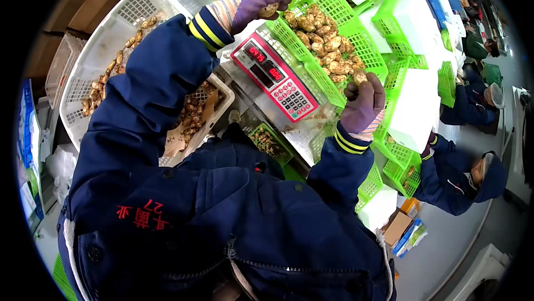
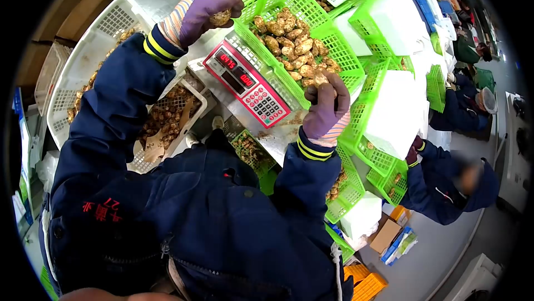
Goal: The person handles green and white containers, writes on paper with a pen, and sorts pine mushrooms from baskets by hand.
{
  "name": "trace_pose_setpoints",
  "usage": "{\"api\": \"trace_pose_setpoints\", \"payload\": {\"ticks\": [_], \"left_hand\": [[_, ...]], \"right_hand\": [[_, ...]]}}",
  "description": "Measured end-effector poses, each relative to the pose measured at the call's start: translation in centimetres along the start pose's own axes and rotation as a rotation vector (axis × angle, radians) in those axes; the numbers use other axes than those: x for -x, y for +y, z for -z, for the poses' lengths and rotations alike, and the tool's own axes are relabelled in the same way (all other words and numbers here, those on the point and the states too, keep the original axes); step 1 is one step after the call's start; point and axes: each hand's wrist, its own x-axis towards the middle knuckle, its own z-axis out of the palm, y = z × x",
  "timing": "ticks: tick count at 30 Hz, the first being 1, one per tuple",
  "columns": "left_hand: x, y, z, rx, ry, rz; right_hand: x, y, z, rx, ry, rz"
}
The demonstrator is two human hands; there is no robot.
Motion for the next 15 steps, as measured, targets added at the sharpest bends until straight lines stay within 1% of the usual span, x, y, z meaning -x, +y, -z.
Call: {"api": "trace_pose_setpoints", "payload": {"ticks": [2,3,4,6,7,8,10,11,12,14,15], "left_hand": [[-0.1,-0.5,0.2,0.064,-0.006,-0.001],[0.1,-0.2,-0.1,0.008,0.012,0.014],[0.0,0.0,-0.3,0.008,0.011,0.015],[0.0,0.2,-0.9,-0.026,-0.066,-0.054],[-0.5,0.1,-1.2,-0.139,-0.140,-0.192],[-0.7,-0.2,-1.9,-0.043,-0.130,-0.081],[-1.2,-1.1,-2.5,0.027,-0.130,-0.095],[-1.8,-1.7,-1.9,0.056,-0.244,-0.153],[-1.6,-1.7,-1.8,0.055,-0.246,-0.145],[-1.4,-1.7,-1.8,-0.003,-0.181,-0.096],[-1.5,-1.9,-1.6,-0.042,-0.183,-0.118]], "right_hand": [[-0.5,0.2,-0.3,-0.033,-0.106,0.019],[-0.3,-0.3,-1.3,-0.005,0.000,0.006],[-0.7,-0.2,-1.3,-0.005,0.001,0.005],[-1.9,0.3,-1.3,0.150,-0.103,0.080],[-2.3,0.3,-2.7,0.083,-0.049,0.113],[-3.9,1.6,-1.7,0.203,-0.131,0.175],[-4.0,1.9,-2.2,0.271,-0.023,0.293],[-3.9,1.9,-2.0,0.229,-0.031,0.311],[-3.5,1.8,-1.5,0.188,-0.034,0.326],[-3.1,2.0,0.1,0.309,0.012,0.319],[-2.8,2.0,0.2,0.256,0.020,0.309]]}}
